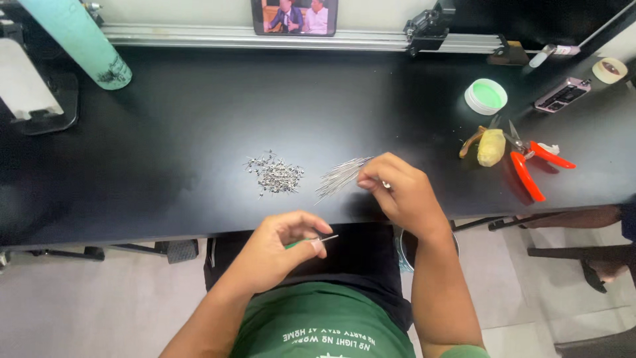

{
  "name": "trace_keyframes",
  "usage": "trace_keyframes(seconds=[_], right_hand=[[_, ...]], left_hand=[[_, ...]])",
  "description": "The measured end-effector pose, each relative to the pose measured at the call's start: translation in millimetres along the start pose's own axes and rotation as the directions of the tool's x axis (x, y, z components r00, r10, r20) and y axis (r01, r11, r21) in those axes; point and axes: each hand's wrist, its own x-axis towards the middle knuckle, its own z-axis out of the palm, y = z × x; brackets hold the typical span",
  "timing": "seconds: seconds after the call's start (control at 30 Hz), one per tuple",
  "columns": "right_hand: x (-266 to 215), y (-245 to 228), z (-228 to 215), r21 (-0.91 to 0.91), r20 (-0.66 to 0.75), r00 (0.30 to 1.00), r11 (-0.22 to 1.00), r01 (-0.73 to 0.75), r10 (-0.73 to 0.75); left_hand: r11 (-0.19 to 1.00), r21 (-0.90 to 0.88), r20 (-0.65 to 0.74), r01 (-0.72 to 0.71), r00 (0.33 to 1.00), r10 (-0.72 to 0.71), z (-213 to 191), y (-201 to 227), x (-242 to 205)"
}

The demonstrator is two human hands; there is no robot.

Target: The person repeatedly picks up small metal fasteners and thin metal rods from a black table and inserts the rods into the fasteners using a green-handled tool. The person continues this repetitive assembly process throughout the clip.

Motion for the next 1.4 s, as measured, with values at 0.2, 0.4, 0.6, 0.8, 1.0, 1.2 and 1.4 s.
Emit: trace_keyframes(seconds=[0.2, 0.4, 0.6, 0.8, 1.0, 1.2, 1.4], right_hand=[[-8.4, 25.8, 1.0, -0.261, -0.034, 0.987, 0.952, -0.158, 0.155], [-18.8, -3.8, 6.7, 0.201, 0.046, 0.999, 0.980, 0.009, -0.019], [-28.8, -3.9, 23.5, 0.222, 0.109, 0.989, 0.973, 0.070, -0.097], [-26.2, -23.5, 19.2, 0.251, 0.123, 0.991, 0.968, 0.023, -0.056], [-39.4, -37.4, 6.0, 0.255, 0.132, 0.991, 0.967, -0.024, -0.010], [-35.9, -52.4, 8.4, 0.210, 0.049, 0.997, 0.976, 0.054, -0.065], [-31.7, -56.0, 22.9, 0.387, -0.043, 0.981, 0.903, 0.189, -0.187]], left_hand=[[0.998, -0.013, -0.028, -0.061, 0.998, 0.061, -2.2, -11.0, 3.1], [0.997, -0.077, 0.106, -0.017, 0.994, 0.025, -2.9, -5.4, 2.0], [0.997, -0.078, 0.142, -0.006, 0.990, 0.017, 2.2, 2.4, -3.1], [0.997, 0.067, 0.011, -0.041, 0.999, 0.040, 3.4, 7.3, -10.2], [0.856, 0.501, -0.225, -0.129, 0.935, 0.273, 4.7, -1.4, -11.3], [0.872, 0.488, -0.248, 0.020, 0.962, 0.116, 8.1, 10.2, -15.2], [0.957, 0.258, -0.115, -0.131, 0.980, 0.165, -1.8, 0.5, -10.3]])
